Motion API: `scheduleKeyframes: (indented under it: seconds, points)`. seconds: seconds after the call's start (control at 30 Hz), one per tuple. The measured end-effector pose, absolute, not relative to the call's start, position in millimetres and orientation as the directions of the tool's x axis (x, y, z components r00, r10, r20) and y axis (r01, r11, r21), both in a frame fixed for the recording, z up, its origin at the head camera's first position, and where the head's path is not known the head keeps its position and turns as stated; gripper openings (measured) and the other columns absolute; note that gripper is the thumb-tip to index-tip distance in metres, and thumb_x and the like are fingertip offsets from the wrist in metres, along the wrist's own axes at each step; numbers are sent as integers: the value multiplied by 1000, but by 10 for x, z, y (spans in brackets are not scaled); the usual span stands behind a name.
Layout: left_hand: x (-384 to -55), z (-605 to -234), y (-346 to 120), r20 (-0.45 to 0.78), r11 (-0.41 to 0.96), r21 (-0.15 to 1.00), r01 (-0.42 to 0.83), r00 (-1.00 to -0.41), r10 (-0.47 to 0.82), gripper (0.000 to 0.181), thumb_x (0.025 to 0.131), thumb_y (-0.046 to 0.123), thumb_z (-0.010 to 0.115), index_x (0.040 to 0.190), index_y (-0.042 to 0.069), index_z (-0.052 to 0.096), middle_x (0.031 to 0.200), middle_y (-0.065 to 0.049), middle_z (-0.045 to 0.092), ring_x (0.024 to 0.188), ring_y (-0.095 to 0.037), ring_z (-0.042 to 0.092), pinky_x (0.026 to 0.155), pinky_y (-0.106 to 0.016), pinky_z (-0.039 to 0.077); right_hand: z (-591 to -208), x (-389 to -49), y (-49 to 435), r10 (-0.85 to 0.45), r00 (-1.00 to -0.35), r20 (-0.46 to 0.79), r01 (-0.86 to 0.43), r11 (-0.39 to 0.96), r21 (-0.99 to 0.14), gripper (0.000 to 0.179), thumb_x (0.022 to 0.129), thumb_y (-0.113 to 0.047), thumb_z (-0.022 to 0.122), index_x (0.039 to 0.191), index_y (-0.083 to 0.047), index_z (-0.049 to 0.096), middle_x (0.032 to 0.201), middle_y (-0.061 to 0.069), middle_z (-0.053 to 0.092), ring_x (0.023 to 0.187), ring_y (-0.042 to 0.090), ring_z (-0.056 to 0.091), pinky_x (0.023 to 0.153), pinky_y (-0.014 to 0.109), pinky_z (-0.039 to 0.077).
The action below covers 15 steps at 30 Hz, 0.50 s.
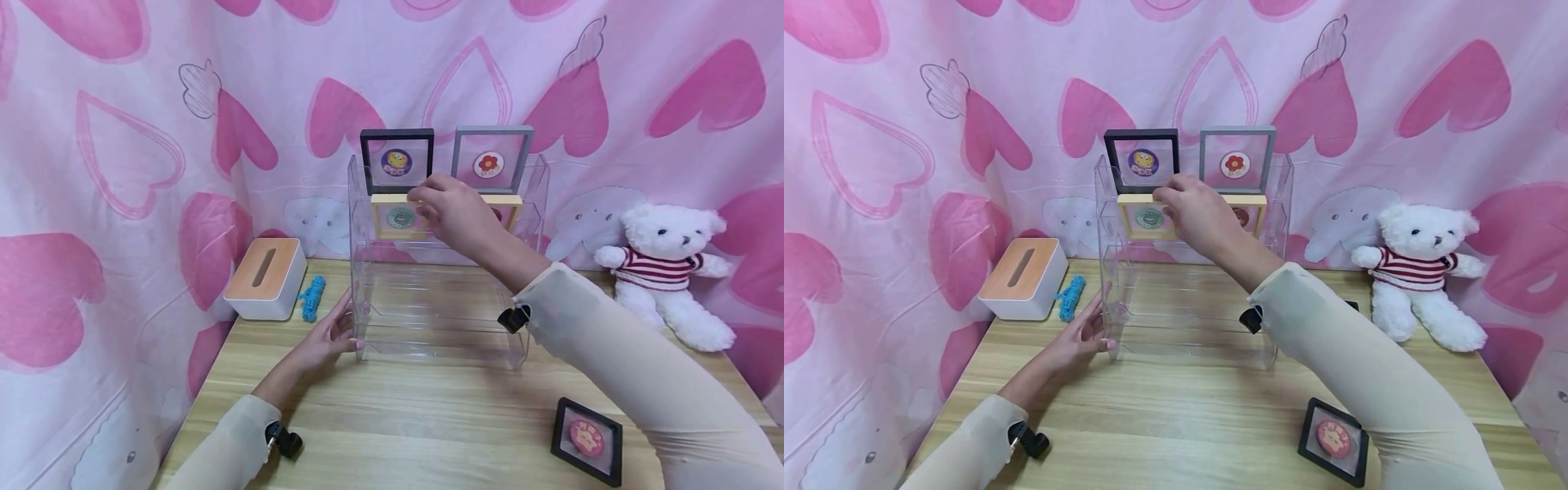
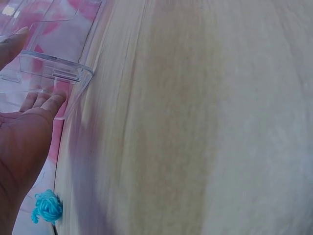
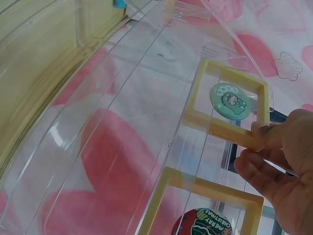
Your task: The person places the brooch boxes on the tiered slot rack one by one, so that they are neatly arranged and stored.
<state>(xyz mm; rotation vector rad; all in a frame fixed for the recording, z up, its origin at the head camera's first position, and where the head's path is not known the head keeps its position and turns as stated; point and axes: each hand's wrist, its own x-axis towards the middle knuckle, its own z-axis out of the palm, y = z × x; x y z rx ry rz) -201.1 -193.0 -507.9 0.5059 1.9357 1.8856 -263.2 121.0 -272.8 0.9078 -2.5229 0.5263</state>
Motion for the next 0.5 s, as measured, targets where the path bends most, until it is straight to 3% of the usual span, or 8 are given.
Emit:
scheduleKeyframes:
  seconds: [0.3,0.5]
  points:
    - [-2007,-5067,-1923,-42,38,999,-26,-858,512,112,102,-1,74,174,56,10,180,-10,30,170,-38,28,126,-17,38,-2725,-2629,1238,-526,-664,531,-692,702,-170,30,102,-10,79,132,-9,79,131,14,77,126,35,71,110,51,62]
    - [-1996,-5053,-1927,-55,49,998,-35,-860,507,111,103,0,74,173,58,10,182,-8,28,171,-38,27,128,-20,37,-2671,-2619,1340,-515,-590,622,-738,656,-157,35,97,-16,86,129,-5,80,125,17,77,121,40,69,107,55,61]
